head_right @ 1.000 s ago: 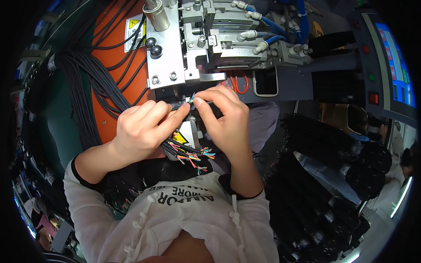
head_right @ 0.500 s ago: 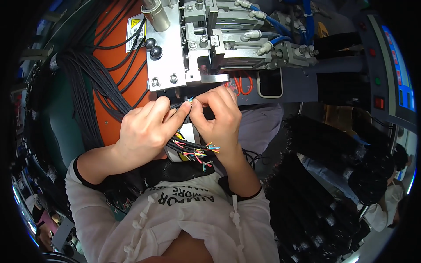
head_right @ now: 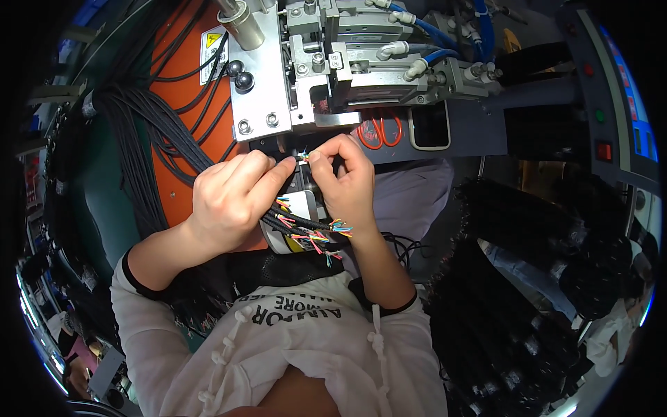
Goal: The person picks up a wire harness, inserts individual wires into a machine, and pulls on them by hand after processing. The person then removes the harness and sets it aside.
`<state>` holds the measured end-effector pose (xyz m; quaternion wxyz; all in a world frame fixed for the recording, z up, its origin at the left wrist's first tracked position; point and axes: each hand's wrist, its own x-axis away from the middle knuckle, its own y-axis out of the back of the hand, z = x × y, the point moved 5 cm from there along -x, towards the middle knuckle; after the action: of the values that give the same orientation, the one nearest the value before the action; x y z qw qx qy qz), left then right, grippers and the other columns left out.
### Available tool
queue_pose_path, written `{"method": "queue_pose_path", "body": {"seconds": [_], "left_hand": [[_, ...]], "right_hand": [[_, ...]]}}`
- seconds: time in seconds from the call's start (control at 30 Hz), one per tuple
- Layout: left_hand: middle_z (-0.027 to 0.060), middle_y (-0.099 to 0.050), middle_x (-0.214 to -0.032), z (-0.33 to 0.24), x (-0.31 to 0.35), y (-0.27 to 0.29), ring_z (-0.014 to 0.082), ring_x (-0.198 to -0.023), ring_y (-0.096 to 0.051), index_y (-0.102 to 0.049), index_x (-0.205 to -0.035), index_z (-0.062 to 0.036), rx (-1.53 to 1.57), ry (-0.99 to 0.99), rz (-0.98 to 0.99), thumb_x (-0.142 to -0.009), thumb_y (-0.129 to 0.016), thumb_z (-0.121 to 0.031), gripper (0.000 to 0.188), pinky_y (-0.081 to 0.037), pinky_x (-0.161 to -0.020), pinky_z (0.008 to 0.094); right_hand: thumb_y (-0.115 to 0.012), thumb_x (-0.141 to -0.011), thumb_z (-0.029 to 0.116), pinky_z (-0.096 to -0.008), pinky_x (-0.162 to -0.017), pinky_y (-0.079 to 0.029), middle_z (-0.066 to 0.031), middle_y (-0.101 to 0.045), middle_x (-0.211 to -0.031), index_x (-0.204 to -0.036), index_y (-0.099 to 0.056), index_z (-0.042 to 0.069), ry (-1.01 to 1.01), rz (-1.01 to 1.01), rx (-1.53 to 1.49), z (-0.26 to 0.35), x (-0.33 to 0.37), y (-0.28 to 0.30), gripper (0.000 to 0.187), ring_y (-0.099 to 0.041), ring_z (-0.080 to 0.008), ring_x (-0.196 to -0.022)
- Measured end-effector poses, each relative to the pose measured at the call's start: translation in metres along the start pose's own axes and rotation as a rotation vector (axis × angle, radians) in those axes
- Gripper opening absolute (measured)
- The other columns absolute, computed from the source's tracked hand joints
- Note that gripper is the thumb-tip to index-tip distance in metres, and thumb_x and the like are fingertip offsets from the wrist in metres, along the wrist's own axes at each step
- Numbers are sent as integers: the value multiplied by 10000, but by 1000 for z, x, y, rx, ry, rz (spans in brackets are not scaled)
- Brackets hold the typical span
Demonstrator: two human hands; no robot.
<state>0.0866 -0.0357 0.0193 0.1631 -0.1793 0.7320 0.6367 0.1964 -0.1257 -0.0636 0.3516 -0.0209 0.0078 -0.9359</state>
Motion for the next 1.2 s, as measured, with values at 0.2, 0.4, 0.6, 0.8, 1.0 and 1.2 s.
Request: {"method": "queue_pose_path", "body": {"seconds": [0.2, 0.4, 0.6, 0.8, 1.0, 1.2], "left_hand": [[10, -457, -716, 1, 2, 0, 113, -606, -533, -652, -871, -4, 0, -13, -55, -682, -628, -84, 207, -427, -468, 240], [11, -484, -730, 4, 3, 1, 118, -613, -546, -657, -868, -28, 18, 27, -48, -689, -632, -90, 192, -437, -497, 255], [16, -494, -728, 6, 1, 7, 123, -623, -561, -666, -865, -44, 60, 76, 13, -706, -643, -91, 167, -437, -524, 263], [18, -475, -703, 3, 3, 12, 121, -616, -559, -669, -855, -35, -25, 94, 110, -707, -657, -75, 154, -435, -519, 258], [18, -472, -693, 2, 4, 15, 120, -600, -553, -663, -844, -17, -64, 87, 147, -694, -661, -59, 156, -431, -506, 249], [20, -482, -700, -1, 8, 13, 122, -591, -556, -651, -865, -9, -125, 92, 150, -693, -659, -63, 180, -448, -516, 252]], "right_hand": [[-634, -830, 37, -242, -671, -432, -23, -587, -777, -814, -595, 5, 33, 45, 147, 6, -2, 2, 53, -526, -87, -728], [-661, -774, -9, -261, -732, -468, -68, -636, -799, -843, -626, -4, 448, 22, 438, 38, -3, -7, 78, -598, -149, -759], [-663, -760, -27, -260, -733, -470, -68, -631, -793, -814, -618, -5, 508, -38, 501, 41, 1, -5, 73, -604, -165, -755], [-649, -822, 16, -232, -690, -449, -16, -610, -789, -843, -606, 4, 125, -22, 215, 14, -1, 1, 50, -561, -93, -728], [-638, -866, 63, -223, -677, -432, 6, -590, -807, -892, -605, 7, -266, 58, -188, -7, 0, 0, 70, -521, -67, -729], [-639, -857, 48, -242, -732, -437, -15, -610, -838, -880, -622, 15, -54, -122, -360, 5, -4, 19, 44, -551, -102, -777]]}}
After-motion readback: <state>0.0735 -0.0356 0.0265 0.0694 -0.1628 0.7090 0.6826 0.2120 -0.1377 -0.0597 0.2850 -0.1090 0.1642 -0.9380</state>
